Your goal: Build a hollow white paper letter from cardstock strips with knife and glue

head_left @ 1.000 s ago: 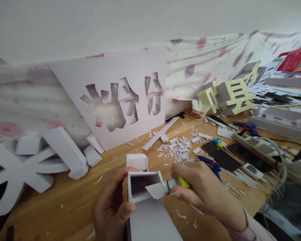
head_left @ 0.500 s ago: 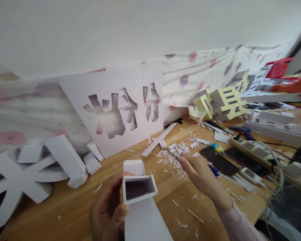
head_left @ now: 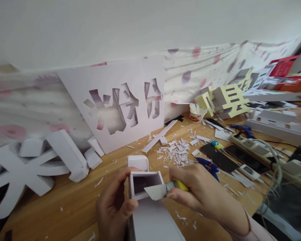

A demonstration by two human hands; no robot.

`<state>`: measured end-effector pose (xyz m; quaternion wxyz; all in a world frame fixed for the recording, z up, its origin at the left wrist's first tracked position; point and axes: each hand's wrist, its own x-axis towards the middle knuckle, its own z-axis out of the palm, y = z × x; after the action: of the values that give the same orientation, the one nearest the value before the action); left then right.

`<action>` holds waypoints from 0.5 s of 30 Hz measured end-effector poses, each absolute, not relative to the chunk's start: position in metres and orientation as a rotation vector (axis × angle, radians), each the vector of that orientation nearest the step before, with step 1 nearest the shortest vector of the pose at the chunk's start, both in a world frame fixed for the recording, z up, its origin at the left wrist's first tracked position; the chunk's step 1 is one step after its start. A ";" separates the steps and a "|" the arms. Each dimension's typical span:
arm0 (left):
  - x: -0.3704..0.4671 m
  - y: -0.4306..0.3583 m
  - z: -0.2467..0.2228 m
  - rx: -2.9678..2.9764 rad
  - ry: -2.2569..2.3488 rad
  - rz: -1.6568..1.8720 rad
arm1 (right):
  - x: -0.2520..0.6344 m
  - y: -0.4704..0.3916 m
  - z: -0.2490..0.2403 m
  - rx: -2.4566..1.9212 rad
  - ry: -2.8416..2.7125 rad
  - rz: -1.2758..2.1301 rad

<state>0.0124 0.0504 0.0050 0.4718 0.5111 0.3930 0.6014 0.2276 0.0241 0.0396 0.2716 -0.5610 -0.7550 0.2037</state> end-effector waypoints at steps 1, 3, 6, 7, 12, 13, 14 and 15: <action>0.013 0.050 0.005 1.264 0.947 1.457 | 0.229 0.025 0.039 -1.533 -2.017 0.537; 0.015 0.049 0.005 1.255 0.928 1.435 | 0.234 0.030 0.036 -1.550 -1.979 0.534; 0.016 0.048 0.005 1.217 0.913 1.415 | 0.245 0.043 0.023 -1.575 -1.873 0.510; 0.015 0.048 0.005 1.216 0.910 1.410 | 0.250 0.047 0.018 -1.601 -1.820 0.487; 0.014 0.049 0.006 1.174 0.945 1.426 | 0.254 0.043 0.005 -1.579 -1.756 0.499; 0.014 0.049 0.006 1.178 0.941 1.424 | 0.250 0.038 0.008 -1.536 -1.801 0.536; 0.015 0.049 0.006 1.188 0.935 1.420 | 0.245 0.033 0.012 -1.484 -1.853 0.576; 0.015 0.049 0.007 1.201 0.930 1.417 | 0.240 0.028 0.016 -1.434 -1.903 0.618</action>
<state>0.0147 0.0494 0.0067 0.5073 0.4983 0.3856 0.5879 0.2401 0.0283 0.0163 0.3334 -0.5491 -0.7289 0.2367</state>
